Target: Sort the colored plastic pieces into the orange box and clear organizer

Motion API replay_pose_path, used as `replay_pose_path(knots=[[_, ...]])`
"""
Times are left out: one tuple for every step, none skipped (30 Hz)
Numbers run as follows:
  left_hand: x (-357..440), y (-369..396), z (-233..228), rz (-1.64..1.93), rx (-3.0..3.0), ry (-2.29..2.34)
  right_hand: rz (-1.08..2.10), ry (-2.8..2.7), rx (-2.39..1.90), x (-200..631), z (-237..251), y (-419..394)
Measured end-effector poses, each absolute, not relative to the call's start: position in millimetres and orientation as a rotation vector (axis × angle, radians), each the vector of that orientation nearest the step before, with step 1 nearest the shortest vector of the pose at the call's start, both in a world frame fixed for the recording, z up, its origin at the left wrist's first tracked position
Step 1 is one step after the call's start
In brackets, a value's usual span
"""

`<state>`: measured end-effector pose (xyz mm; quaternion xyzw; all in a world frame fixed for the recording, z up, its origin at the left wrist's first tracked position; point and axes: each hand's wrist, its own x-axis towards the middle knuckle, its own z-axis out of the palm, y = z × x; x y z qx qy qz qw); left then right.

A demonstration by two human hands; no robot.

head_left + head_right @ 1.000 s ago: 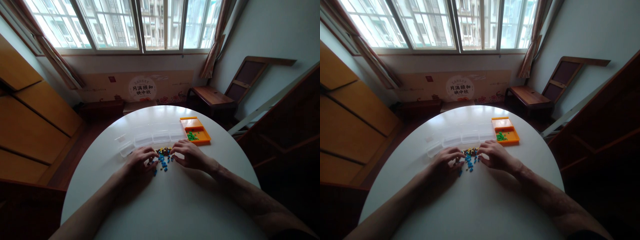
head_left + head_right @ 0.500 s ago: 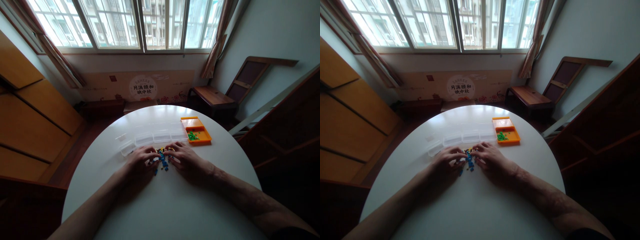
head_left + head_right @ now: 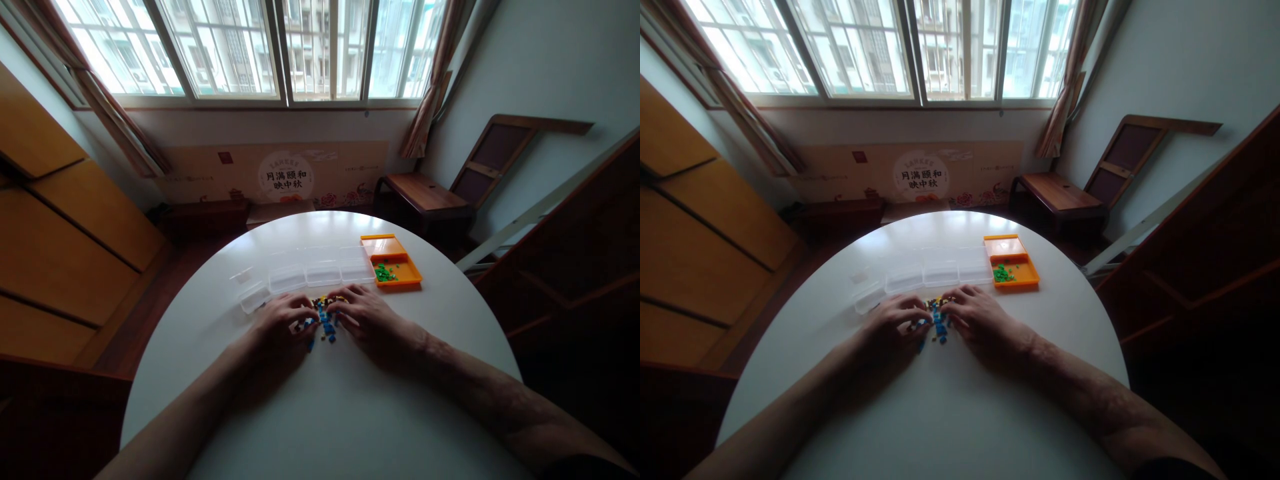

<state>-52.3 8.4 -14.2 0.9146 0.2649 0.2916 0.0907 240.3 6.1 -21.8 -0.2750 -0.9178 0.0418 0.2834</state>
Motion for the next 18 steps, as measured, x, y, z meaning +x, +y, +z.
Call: replay_pose_path(knots=[[-52,8,-14,0.854,2.71,0.794,0.114,-2.455,-0.743,241,-21,6],[-52,7,-13,0.843,2.702,0.802,0.12,-2.452,-0.751,241,-20,6],[-52,6,-12,0.837,2.694,0.809,0.128,-2.447,-0.761,241,-19,5],[-52,5,-11,0.83,2.69,0.813,0.135,-2.44,-0.771,241,-18,4],[-52,4,-10,0.823,2.689,0.816,0.145,-2.433,-0.775,240,-17,3],[-52,3,-8,0.818,2.692,0.813,0.157,-2.428,-0.775,240,-16,2],[-51,3,-7,0.813,2.695,0.805,0.17,-2.424,-0.773,240,-15,2],[-51,2,-5,0.808,2.696,0.798,0.184,-2.421,-0.772,241,-15,1],[-51,1,-4,0.805,2.695,0.789,0.199,-2.421,-0.775,241,-15,1],[-50,1,-2,0.805,2.69,0.782,0.211,-2.422,-0.779,241,-15,1],[-50,1,-1,0.804,2.686,0.773,0.221,-2.422,-0.785,242,-16,1],[-49,1,0,0.804,2.684,0.766,0.229,-2.423,-0.791,242,-16,2],[-48,1,1,0.806,2.685,0.761,0.235,-2.42,-0.795,243,-17,2],[-47,1,2,0.813,2.691,0.755,0.239,-2.417,-0.797,243,-17,2],[-47,1,2,0.82,2.7,0.748,0.241,-2.414,-0.797,243,-17,2],[-47,1,1,0.822,2.71,0.745,0.243,-2.412,-0.794,243,-16,2],[-47,2,0,0.823,2.718,0.749,0.246,-2.411,-0.793,243,-15,1],[-48,2,-2,0.826,2.722,0.756,0.25,-2.41,-0.79,243,-14,1]])
